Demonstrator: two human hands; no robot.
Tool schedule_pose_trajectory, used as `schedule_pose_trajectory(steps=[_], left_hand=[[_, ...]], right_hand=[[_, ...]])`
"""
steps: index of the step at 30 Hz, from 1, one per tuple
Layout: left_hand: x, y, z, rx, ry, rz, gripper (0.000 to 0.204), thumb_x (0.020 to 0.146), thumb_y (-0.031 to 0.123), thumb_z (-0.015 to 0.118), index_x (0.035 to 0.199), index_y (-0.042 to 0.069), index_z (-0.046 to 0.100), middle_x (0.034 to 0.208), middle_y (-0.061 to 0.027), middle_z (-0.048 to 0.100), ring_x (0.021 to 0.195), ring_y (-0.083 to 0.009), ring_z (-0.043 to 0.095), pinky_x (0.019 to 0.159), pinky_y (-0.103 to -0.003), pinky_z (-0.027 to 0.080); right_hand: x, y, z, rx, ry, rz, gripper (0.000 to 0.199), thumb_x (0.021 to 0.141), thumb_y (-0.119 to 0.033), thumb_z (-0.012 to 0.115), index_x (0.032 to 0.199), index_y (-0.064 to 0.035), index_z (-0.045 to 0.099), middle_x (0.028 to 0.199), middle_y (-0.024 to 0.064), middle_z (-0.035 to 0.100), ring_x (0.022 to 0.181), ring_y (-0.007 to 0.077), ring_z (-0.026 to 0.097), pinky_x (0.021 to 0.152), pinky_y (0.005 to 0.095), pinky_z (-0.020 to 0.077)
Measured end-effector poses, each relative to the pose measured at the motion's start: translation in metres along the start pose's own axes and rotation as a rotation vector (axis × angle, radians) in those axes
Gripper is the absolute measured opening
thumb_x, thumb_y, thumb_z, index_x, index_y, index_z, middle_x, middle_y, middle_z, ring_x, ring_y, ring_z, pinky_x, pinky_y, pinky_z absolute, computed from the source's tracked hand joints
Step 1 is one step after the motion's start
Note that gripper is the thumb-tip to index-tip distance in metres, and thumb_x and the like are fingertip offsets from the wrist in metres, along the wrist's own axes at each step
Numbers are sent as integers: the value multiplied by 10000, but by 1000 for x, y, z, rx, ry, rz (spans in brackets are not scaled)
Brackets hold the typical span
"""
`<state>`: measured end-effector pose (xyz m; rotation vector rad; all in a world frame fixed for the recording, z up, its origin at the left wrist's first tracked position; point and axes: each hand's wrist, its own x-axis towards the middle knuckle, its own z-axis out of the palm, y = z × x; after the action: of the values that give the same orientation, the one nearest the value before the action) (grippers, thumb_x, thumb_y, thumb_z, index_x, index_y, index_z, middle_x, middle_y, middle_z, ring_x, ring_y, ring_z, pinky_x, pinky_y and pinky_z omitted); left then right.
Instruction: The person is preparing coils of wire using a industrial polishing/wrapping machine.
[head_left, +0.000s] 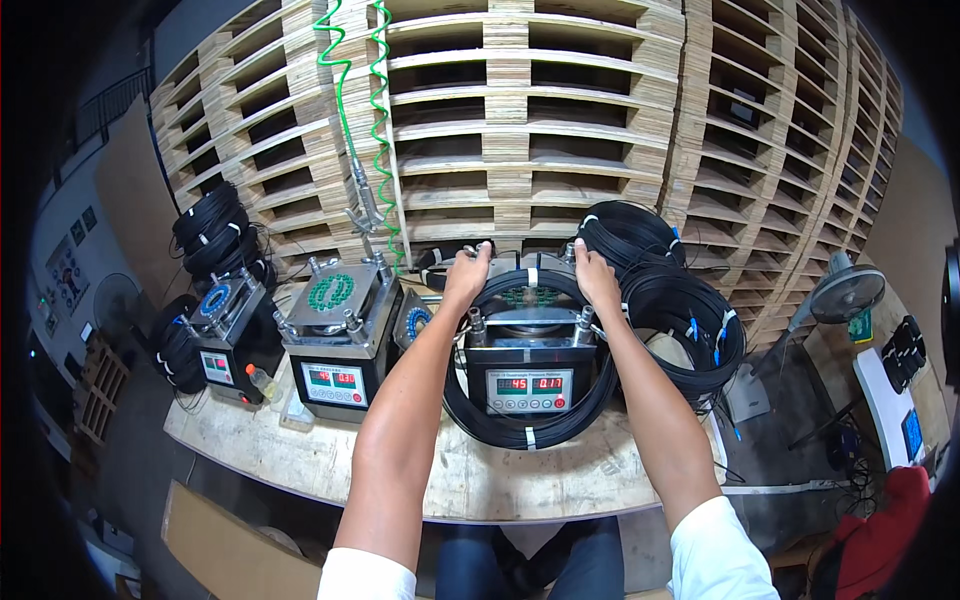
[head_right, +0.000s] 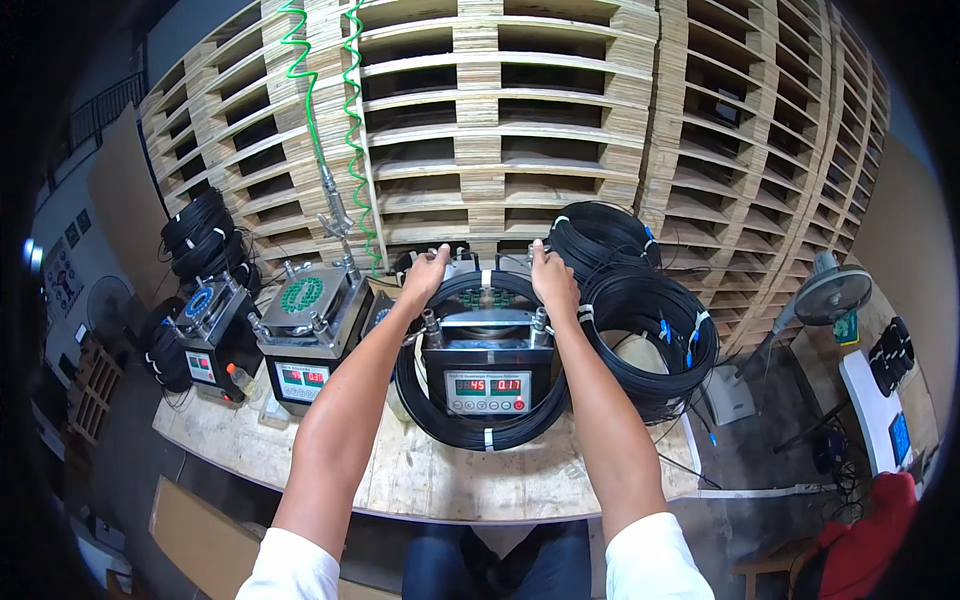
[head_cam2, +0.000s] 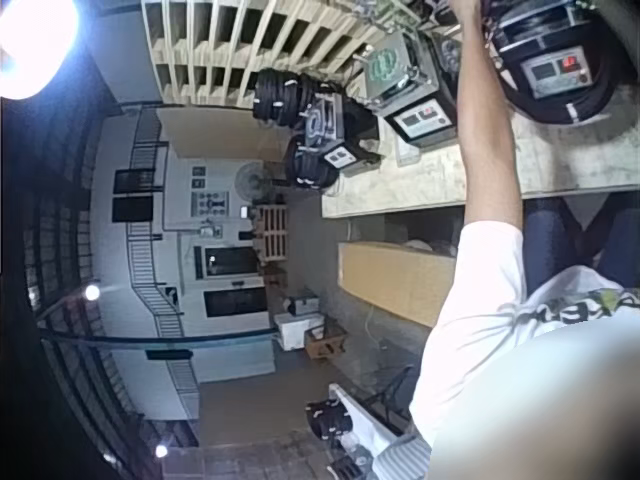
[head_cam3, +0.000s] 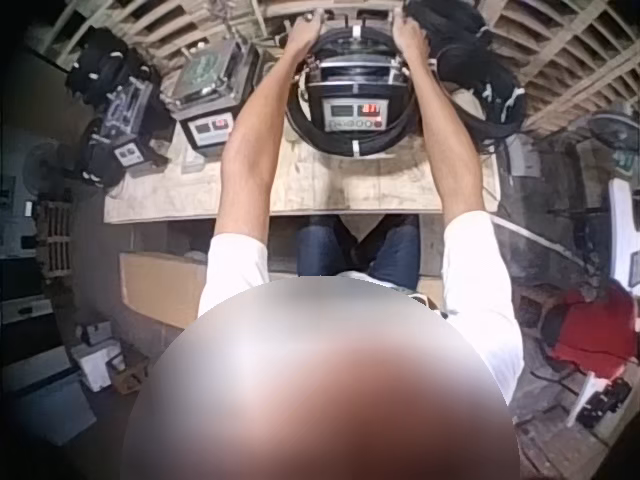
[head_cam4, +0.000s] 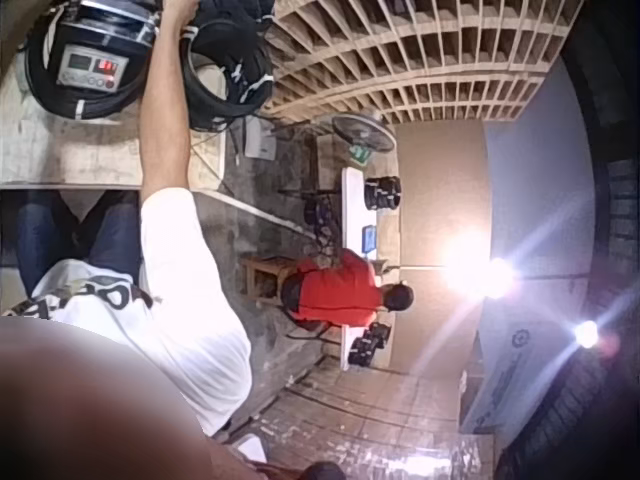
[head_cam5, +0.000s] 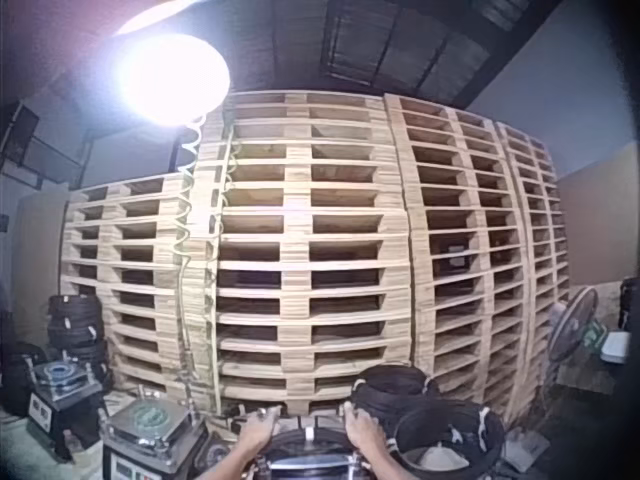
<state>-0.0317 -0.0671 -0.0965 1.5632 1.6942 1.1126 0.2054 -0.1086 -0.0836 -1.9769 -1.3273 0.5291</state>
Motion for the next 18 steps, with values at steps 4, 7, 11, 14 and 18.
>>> schedule_pose_trajectory(steps=[4, 7, 11, 14, 18], left_hand=[[7, 0, 9, 82, -28, -35, 747, 904, 554, 492, 1387, -15, 475, 1343, -318, 539, 1273, -438, 514, 1074, -453, 396], [10, -3, 10, 94, -8, -41, 655, 922, 478, 459, 1379, 10, 481, 1336, -320, 540, 1269, -446, 513, 1071, -470, 398], [8, -7, 9, 34, 50, 26, 545, 920, 350, 429, 1343, 13, 495, 1313, -324, 551, 1252, -459, 519, 1062, -480, 404], [5, -4, 7, -2, 47, 35, 539, 901, 310, 448, 1340, 1, 491, 1304, -321, 560, 1246, -455, 526, 1061, -467, 406], [3, -4, 0, 45, -10, 43, 563, 890, 320, 487, 1342, -16, 486, 1296, -318, 569, 1244, -447, 531, 1061, -453, 406]], right_hand=[[23, 21, 7, 53, 47, -139, 705, 1005, -607, 244, 1289, -64, 591, 1283, 276, 592, 1235, 468, 520, 1053, 511, 401], [29, 26, 14, 136, 81, -272, 675, 1023, -565, 265, 1219, -17, 608, 1202, 298, 617, 1180, 455, 559, 1014, 476, 420], [28, 23, 15, 229, 101, -265, 639, 1022, -547, 349, 1134, 7, 646, 1013, 253, 685, 985, 386, 664, 892, 409, 489], [21, 20, 15, 260, 105, -307, 636, 996, -567, 414, 1146, -1, 660, 924, 209, 700, 863, 348, 682, 840, 387, 513], [9, 16, 14, 254, 106, -348, 646, 968, -594, 453, 1181, -22, 664, 979, 223, 703, 960, 388, 670, 893, 404, 496]])
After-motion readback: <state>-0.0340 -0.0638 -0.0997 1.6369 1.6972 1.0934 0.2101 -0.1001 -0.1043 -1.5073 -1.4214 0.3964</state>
